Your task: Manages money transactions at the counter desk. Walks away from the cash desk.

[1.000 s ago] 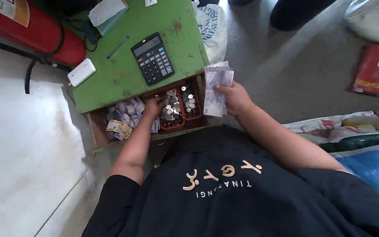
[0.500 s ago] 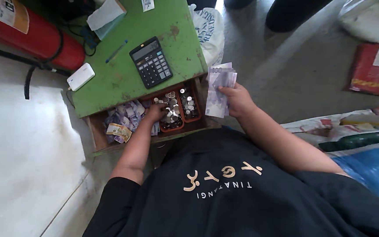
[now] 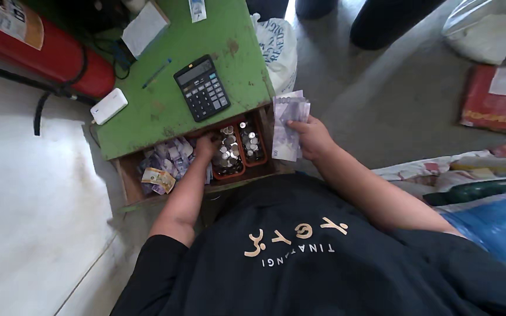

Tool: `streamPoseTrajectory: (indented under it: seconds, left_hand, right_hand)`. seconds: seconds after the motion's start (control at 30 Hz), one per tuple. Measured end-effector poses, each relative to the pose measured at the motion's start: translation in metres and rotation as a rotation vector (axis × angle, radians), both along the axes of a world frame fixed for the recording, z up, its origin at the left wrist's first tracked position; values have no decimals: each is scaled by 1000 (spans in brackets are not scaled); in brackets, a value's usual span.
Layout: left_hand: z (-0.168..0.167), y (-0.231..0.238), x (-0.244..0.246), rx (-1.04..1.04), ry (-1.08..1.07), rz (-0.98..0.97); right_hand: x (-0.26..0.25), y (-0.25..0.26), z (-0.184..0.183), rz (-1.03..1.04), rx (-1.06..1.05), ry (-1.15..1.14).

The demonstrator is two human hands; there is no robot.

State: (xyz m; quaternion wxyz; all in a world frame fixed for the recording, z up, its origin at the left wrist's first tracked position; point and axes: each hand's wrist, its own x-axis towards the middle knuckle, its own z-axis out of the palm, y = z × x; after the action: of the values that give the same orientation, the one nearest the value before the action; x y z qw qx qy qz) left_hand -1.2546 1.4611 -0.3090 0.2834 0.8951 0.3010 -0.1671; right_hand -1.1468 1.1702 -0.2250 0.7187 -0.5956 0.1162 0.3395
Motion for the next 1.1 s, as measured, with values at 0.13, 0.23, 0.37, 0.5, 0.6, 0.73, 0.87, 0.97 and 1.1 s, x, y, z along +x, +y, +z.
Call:
streamPoseTrajectory:
  seconds: [0.13, 0.23, 0.37, 0.5, 0.6, 0.73, 0.87, 0.97, 1.1]
  left_hand:
    - [-2, 16, -10, -175, -25, -33]
    - [3, 21, -15, -68, -28, 13]
    - [8, 17, -13, 158, 31, 24]
    - [10, -1, -4, 291, 65, -34]
    - [6, -9, 0, 451, 73, -180]
    - [28, -25, 9, 484, 207, -353]
    - [34, -26, 16, 475, 314, -458]
    - [35, -18, 18, 445, 349, -556]
    - [37, -6, 18, 390, 353, -678]
  right_hand:
    - [3, 0, 3, -17, -10, 9]
    - [2, 0, 3, -23, -2, 8]
    - [1, 2, 3, -12, -10, 8]
    - [-1, 6, 0, -1, 10, 3]
    - [-2, 6, 0, -1, 23, 6]
    - [-2, 4, 1, -11, 12, -2]
    - [0, -1, 1, -27, 25, -12]
    - [-1, -2, 4, -29, 11, -10]
    - [-4, 0, 3, -17, 6, -18]
